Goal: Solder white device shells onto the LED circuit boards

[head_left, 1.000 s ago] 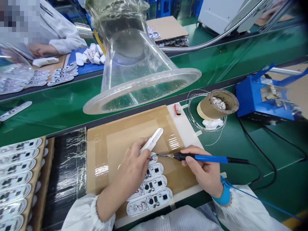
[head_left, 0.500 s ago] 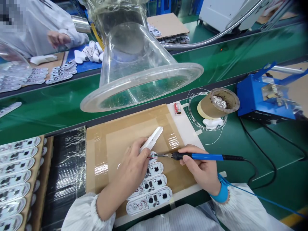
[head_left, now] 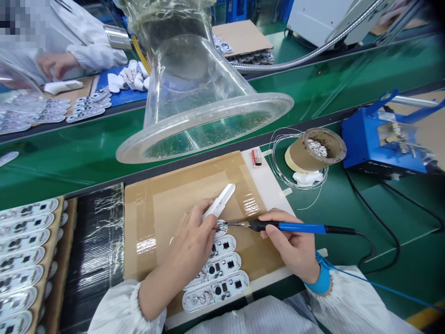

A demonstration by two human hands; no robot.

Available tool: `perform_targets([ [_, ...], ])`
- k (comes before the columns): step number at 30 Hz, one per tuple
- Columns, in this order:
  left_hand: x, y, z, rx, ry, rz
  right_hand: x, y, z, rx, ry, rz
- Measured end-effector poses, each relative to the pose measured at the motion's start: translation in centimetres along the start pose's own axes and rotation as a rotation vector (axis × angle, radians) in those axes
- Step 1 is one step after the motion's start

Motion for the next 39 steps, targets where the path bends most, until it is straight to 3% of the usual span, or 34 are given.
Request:
perform_targets([
  [13,0.10,0.07,-0.43,-0.122,0.047,-0.054,-0.23,-0.03,-0.16,0.019,-0.020,0.009],
  [39,-0.07,0.45,-0.22,-0.126,0.049,-0.077,-0.24,-0.19,-0.23,-0.001,-0.049,0.051],
])
Point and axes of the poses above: each hand's wrist, its own x-axis away from the middle knuckle, its own z-axis out of the back of the hand, y = z × x, the point moved 5 cm from there along -x, towards the middle knuckle, and after that the axes turned 9 degrees about x, right-handed, at the moved point
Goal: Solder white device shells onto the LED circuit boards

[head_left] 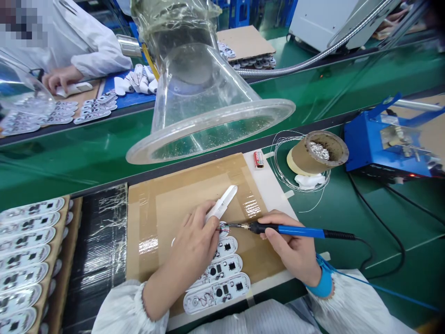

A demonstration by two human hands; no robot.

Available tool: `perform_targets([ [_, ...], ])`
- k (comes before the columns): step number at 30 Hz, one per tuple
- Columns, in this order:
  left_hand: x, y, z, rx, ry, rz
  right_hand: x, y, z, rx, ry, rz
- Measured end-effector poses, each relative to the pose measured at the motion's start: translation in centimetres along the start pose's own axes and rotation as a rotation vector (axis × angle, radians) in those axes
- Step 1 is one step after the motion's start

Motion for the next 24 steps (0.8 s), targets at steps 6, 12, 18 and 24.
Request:
perform_targets([
  [6,-0.03,0.10,0.01,0.013,-0.008,0.014,0.02,0.03,-0.08,0.000,-0.010,0.009],
  [12,0.00,0.07,0.09,0.011,0.001,0.000,0.05,-0.11,0.18,0.009,0.018,0.020],
  [18,0.09,0.02,-0.03,0.010,0.004,0.009,0.24,-0.09,0.13,0.002,-0.009,0.008],
  [24,0.07,-0.18,-0.25,0.040,-0.009,0.027,0.26,-0.12,0.04,0.007,-0.025,0.015],
])
Point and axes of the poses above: each hand's wrist, its own x-axis away from the middle knuckle, its own z-axis out of the back of the hand, y = z × x, the point moved 5 cm from there along -x, towards the middle knuckle, and after that the axes turned 9 degrees about x, right-handed, at the moved point
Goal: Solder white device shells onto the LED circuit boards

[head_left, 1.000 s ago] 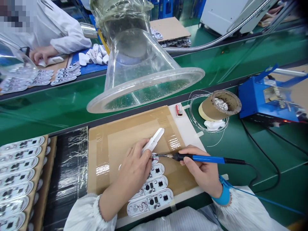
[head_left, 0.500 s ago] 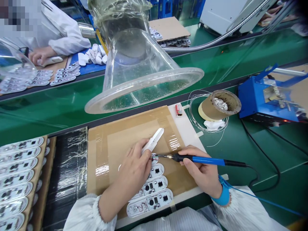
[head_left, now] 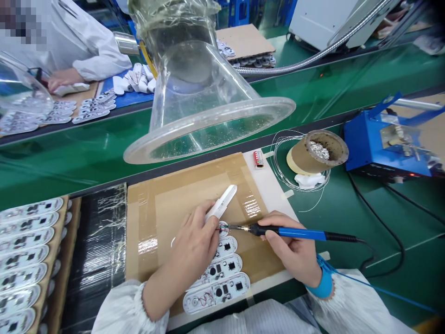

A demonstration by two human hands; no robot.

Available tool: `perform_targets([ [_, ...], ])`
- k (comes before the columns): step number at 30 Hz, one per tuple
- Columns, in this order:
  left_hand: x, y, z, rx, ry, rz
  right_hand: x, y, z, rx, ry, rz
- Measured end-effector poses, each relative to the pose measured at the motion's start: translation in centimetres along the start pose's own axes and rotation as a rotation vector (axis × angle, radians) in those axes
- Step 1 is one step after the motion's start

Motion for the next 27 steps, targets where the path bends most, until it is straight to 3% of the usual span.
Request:
perform_targets([
  [19,0.01,0.14,0.25,-0.001,0.014,0.000,-0.14,-0.08,0.07,-0.011,0.023,-0.016],
  [27,-0.14,0.09,0.45,0.007,-0.035,0.020,-0.02,0.09,0.09,0.001,0.010,-0.010],
])
Point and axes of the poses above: each hand's wrist, its own x-axis away from the middle knuckle, its own z-axis out of the back of the hand, y = z × x, the point moved 5 cm from there along -x, towards the middle knuckle, and after that the axes turned 9 degrees about x, right-handed, at the moved point
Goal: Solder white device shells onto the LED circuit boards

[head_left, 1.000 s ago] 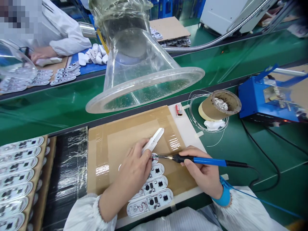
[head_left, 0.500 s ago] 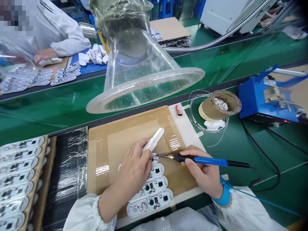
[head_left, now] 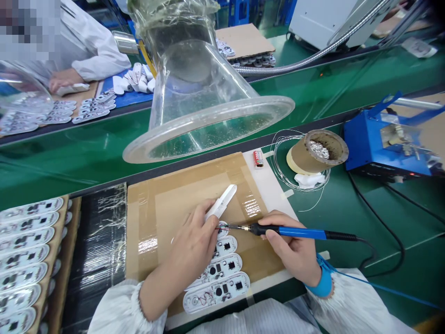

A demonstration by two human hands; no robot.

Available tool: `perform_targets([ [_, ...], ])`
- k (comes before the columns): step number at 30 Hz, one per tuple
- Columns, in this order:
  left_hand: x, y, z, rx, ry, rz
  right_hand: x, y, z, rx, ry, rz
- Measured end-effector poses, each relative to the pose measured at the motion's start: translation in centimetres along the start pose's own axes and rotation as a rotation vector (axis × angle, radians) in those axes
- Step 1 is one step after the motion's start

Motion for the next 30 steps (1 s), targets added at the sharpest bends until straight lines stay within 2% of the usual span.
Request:
perform_targets([
  [9,-0.2,0.1,0.0,-0.015,-0.019,-0.017,-0.2,-0.3,0.1,0.009,0.016,0.009],
  [30,-0.1,0.5,0.2,0.024,-0.021,-0.017,0.7,1.4,1.0,-0.089,0.145,-0.089],
])
Point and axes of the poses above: each hand's wrist, its own x-axis away from the middle knuckle, its own z-axis out of the back of the hand, y = z × x, the point moved 5 cm from there along -x, towards the middle knuckle, and after that the axes turned 9 degrees about x, right-handed, at the moved point
